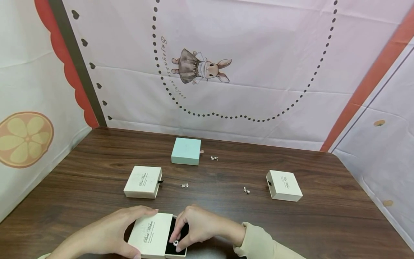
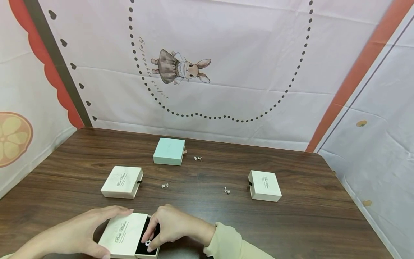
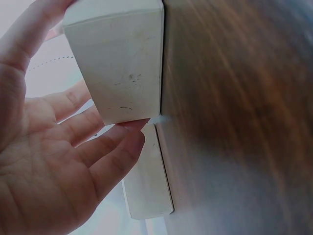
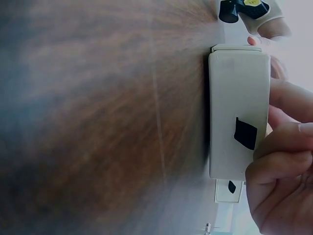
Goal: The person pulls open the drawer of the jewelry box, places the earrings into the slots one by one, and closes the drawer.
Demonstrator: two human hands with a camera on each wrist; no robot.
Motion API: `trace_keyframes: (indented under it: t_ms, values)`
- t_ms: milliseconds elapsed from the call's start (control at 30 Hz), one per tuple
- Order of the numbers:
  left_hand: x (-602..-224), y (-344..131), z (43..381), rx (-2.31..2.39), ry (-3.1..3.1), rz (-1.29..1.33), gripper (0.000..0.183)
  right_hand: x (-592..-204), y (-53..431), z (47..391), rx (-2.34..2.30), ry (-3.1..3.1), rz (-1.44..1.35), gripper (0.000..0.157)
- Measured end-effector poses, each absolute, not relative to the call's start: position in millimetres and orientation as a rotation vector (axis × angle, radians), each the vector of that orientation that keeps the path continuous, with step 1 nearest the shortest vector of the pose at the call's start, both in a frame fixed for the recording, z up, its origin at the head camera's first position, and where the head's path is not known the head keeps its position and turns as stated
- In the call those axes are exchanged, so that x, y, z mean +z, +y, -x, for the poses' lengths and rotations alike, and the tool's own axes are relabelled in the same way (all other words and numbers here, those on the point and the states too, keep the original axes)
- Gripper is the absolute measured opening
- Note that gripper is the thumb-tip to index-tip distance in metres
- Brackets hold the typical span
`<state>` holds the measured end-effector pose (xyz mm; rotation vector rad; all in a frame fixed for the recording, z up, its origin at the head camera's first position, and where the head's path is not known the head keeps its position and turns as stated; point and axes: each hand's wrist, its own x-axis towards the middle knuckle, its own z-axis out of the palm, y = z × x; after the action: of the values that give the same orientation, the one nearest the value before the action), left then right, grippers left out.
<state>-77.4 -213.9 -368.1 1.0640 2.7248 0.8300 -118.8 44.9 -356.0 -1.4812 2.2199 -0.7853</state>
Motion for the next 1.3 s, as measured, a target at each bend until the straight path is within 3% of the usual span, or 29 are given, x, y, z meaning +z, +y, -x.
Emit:
trace_keyframes:
  t_ms: [467, 833, 1300]
  values:
    - [-368.6, -214.3, 77.1, 0.819, 2.735, -1.059, 0.083, -354.5, 44.4, 116.3, -0.754, 2.255, 1.549, 0.01]
    - [-367.3, -213.2, 76.3, 0.795, 2.739, -1.031, 0.083, -353.1, 67.3, 122.2, -1.289, 1.988, 0.956, 0.014]
    - [-368.2, -213.3, 76.1, 0.818, 2.747, -1.066, 0.082, -356.4, 91.1, 125.9, -1.359, 2.04, 0.742, 0.018]
